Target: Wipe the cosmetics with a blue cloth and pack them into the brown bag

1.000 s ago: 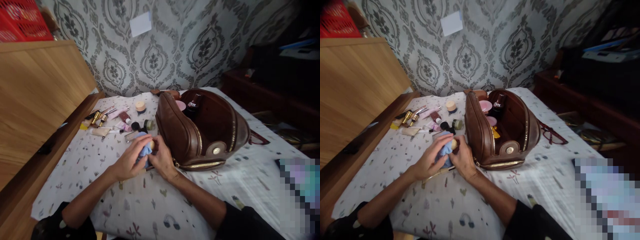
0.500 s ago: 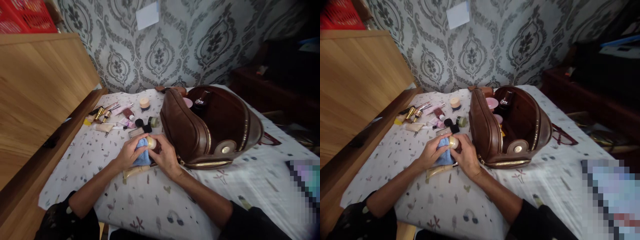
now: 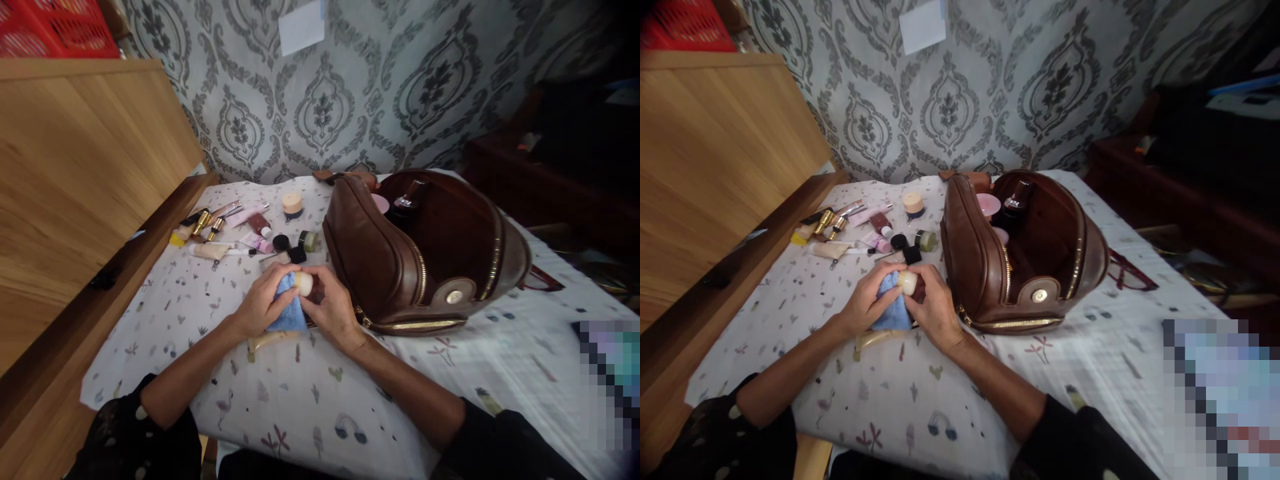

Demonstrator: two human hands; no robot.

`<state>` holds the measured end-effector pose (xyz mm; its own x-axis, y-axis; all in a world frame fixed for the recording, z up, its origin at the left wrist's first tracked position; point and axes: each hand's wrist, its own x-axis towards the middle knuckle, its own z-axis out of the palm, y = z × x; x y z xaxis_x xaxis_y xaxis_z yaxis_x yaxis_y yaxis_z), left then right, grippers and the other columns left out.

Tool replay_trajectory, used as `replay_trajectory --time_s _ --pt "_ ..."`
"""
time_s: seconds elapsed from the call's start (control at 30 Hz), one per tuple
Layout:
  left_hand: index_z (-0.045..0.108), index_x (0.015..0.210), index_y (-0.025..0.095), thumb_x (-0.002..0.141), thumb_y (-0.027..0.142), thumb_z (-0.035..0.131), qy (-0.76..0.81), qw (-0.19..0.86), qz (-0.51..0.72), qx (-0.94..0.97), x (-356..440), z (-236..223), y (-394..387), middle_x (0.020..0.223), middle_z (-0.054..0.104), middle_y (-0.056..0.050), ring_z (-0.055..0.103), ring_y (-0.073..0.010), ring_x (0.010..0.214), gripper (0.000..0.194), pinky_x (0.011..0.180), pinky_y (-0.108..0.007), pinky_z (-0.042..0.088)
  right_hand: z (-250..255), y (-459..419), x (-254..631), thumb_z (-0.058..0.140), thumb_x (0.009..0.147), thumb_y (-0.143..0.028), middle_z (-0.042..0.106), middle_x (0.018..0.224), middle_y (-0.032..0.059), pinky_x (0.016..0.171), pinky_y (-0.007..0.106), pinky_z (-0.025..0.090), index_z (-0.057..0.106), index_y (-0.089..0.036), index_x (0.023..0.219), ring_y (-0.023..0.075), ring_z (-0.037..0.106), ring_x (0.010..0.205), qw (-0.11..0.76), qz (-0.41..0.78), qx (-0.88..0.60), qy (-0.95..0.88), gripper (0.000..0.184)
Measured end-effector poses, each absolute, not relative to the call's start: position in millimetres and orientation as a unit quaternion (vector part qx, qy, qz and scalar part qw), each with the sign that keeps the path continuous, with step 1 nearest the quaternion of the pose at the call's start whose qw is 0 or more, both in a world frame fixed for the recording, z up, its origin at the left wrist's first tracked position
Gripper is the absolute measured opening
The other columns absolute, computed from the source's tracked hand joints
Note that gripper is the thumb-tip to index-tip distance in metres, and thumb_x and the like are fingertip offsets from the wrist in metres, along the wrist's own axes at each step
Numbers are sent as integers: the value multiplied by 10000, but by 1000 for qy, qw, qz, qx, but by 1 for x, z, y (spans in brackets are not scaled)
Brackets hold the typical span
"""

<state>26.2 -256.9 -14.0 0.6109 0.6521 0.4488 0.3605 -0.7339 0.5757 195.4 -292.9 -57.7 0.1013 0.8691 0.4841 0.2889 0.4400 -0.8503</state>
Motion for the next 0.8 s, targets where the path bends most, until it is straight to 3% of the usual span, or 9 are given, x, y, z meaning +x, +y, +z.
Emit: replay_trajectory --time_s 0.17,0.4,0.67,0.8 --pt "535 1211 196 988 305 488 305 229 337 861 23 -10 -253 1142 639 -91 617 -218 1067 253 972 -368 494 -59 -292 195 635 858 -199 602 1045 59 742 295 582 591 -225 1194 171 653 861 600 285 -403 -630 340" --pt "545 1149 190 1002 396 448 345 263 301 849 21 -10 -253 1097 675 -91 645 -225 1010 271 932 -372 511 -57 -297 195 628 840 -154 642 1034 57 717 310 574 614 -242 1150 175 636 802 580 237 -423 -655 323" --pt "563 1188 185 1000 366 457 328 262 336 843 21 -10 -251 1143 668 -93 636 -223 1054 282 970 -361 491 -55 -295 194 703 851 -447 683 966 40 713 300 561 546 -226 1107 173 668 815 578 436 -398 -564 373" --pt "570 1195 187 1006 373 451 319 252 344 847 20 -13 -251 1141 663 -93 634 -222 1063 289 970 -356 492 -51 -295 194 691 856 -511 686 974 47 736 304 560 549 -218 1096 175 671 838 578 455 -385 -557 405"
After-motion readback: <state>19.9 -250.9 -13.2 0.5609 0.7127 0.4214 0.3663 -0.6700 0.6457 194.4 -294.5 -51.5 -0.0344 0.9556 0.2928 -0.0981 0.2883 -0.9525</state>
